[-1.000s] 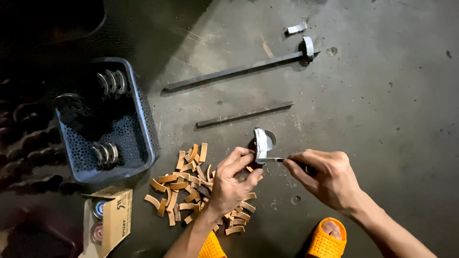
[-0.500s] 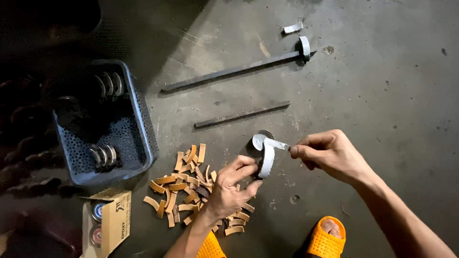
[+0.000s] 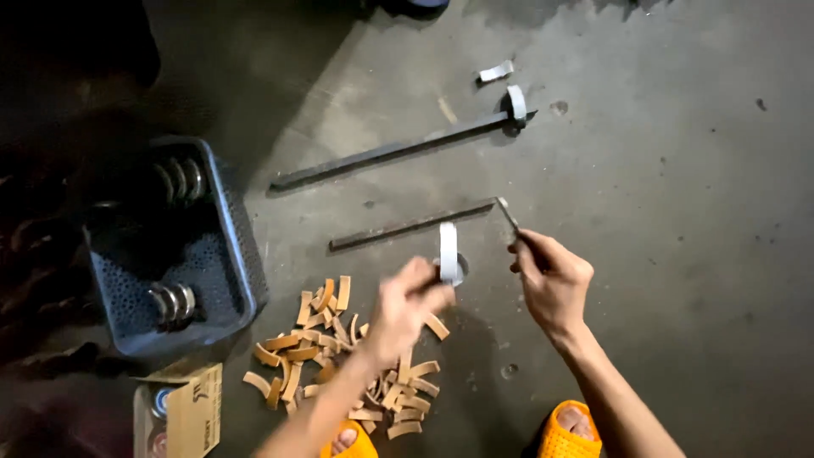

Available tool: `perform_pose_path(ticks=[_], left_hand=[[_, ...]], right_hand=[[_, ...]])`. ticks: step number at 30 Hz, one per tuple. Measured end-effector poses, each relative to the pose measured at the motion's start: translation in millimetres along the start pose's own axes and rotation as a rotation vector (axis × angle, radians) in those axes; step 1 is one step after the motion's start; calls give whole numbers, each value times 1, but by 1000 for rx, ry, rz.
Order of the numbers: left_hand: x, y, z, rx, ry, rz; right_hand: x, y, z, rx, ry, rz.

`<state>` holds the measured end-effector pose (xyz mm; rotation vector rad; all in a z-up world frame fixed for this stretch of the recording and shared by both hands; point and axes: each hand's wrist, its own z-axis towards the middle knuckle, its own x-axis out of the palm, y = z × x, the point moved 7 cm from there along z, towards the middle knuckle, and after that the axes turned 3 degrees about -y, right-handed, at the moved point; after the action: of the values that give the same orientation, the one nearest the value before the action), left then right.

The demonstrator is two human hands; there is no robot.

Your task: Applying a white adhesive paste to metal brake shoe components using a small spatula.

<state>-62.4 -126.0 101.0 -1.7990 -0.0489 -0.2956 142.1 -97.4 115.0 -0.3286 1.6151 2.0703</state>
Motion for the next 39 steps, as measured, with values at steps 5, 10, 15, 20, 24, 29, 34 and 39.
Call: perform_pose_path(ticks=[5, 10, 15, 20, 24, 29, 34, 39], left_hand=[[-19, 46, 141, -35, -237, 677], [3, 109, 263, -1, -448, 647], [3, 185, 303, -103, -748, 213], [3, 173, 294, -135, -808, 616], [4, 168, 283, -253, -711, 416], [10, 95, 238, 267, -241, 867], [-36, 74, 111, 172, 148, 1100], [-49, 137, 29, 441, 106, 1342]], right_hand=[[-18, -79, -10, 366, -79, 201], [-22, -117, -14, 621, -108, 335], [-21, -144, -22, 791, -49, 347], [-18, -149, -22, 804, -31, 382], [-18, -147, -21, 707, 57, 246], [-7, -98, 0, 292, 196, -7], [42, -74, -12, 86, 467, -253], [93, -70, -27, -259, 745, -647]])
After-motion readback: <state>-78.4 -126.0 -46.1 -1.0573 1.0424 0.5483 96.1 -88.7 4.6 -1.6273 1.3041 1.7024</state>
